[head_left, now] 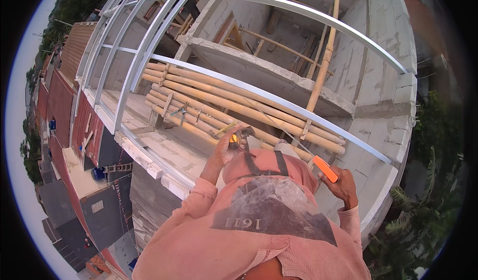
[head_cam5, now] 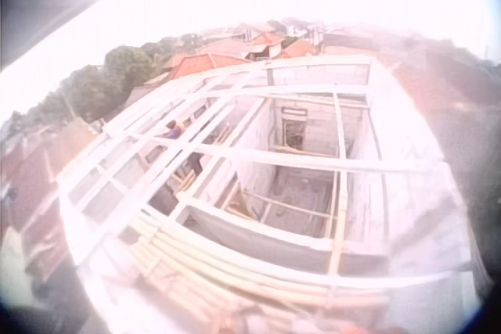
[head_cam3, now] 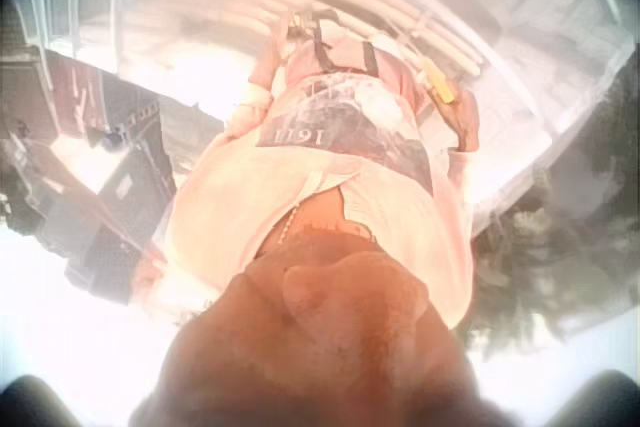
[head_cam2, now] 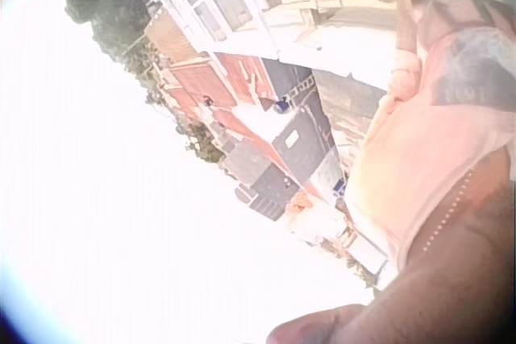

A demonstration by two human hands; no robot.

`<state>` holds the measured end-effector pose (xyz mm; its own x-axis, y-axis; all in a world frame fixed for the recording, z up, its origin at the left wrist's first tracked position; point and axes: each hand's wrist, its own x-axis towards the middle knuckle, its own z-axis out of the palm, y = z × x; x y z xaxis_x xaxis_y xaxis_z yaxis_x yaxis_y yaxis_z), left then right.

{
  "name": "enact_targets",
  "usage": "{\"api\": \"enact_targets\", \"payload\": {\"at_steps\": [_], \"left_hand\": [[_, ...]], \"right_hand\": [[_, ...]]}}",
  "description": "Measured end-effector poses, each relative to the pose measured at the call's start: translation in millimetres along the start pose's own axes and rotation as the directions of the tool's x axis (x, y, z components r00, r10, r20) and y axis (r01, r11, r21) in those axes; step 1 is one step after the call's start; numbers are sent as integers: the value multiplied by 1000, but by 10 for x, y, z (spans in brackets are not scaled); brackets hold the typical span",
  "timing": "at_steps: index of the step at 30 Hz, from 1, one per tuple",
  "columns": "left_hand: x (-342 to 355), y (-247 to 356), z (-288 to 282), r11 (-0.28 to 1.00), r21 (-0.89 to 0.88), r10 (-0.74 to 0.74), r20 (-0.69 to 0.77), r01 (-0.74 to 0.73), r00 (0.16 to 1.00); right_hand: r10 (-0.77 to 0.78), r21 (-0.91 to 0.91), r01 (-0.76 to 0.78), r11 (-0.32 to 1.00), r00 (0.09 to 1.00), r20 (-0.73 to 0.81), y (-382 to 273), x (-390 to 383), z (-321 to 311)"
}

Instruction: The person installs a white trim piece onto a concrete and metal roof structure. They hammer the trim into place, measure sections with a tape measure, and use a hand saw to cut the trim to size.

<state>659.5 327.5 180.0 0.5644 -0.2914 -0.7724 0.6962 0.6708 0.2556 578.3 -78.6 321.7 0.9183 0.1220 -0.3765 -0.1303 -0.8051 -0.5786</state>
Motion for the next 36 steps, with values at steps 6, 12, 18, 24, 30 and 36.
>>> {"api": "enact_targets", "payload": {"at_steps": [6, 12, 18, 24, 30, 36], "left_hand": [[-70, 179, 88, 995, 76, -49, -185, 64, 982], [120, 207, -262, 947, 152, -236, -271, 284, 933], [179, 401, 26, 853, 466, -158, -197, 234, 968], [251, 431, -50, 774, 592, -153, -171, 226, 973], [329, 122, -791, 148, 921, 44, -369, 359, 928], [109, -139, -1786, 16, 888, 134, -457, 459, 879]], "right_hand": [[467, 89, -478, 874, 876, 119, 317, -542, -100], [843, 50, -848, 527, 530, 96, 1363, -1163, 853], [935, 171, -931, 322, 341, 100, 1869, -1580, 1388], [936, 361, -900, 244, 316, 154, 1975, -1657, 1825], [878, 854, -483, -190, 305, 368, 1613, -1710, 1948], [847, 861, -422, -284, 311, 431, 1308, -1378, 2022]]}}
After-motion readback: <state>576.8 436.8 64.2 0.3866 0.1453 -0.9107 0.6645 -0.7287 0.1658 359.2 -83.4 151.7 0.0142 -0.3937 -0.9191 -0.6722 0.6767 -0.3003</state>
